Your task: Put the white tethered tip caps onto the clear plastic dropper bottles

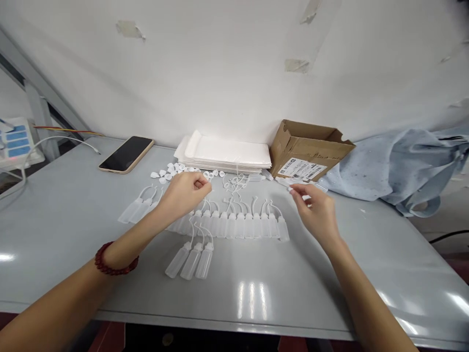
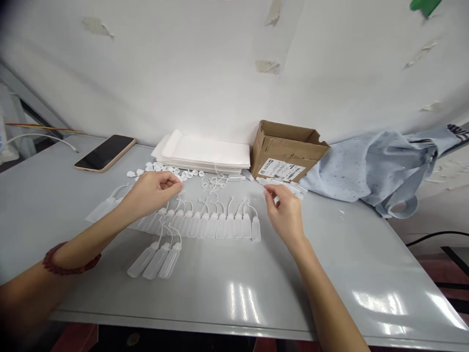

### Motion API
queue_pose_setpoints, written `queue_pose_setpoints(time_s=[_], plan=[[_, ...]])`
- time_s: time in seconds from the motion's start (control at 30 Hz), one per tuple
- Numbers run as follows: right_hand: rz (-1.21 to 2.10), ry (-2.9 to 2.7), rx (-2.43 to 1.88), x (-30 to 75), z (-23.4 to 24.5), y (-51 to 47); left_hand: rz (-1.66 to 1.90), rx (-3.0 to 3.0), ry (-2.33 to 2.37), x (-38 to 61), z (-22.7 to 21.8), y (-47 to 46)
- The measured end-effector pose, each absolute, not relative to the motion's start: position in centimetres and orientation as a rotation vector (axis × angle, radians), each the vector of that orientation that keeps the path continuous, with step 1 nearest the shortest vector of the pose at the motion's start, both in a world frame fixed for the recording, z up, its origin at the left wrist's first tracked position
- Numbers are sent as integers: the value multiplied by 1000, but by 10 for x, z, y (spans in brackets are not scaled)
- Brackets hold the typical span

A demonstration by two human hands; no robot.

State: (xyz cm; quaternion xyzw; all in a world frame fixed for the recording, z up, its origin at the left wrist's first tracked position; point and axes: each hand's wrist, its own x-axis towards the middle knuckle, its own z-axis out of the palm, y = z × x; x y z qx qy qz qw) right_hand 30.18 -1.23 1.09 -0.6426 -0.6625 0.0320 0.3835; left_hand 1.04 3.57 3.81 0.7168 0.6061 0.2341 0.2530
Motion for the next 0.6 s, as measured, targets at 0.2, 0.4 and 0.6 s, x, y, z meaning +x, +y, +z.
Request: queue_pose_setpoints(time_s=[0.2, 0.4, 0.6], plan=[[-237, -1910, -1771, 352, -10, 7, 801, 1831, 1673, 7, 35, 27], [-269, -2043, -1750, 366, -22, 15, 869, 1747, 1619, 9, 34, 22], [-329, -2075, -1642, 347, -27, 23, 1011, 1678, 1436, 10, 28, 20]])
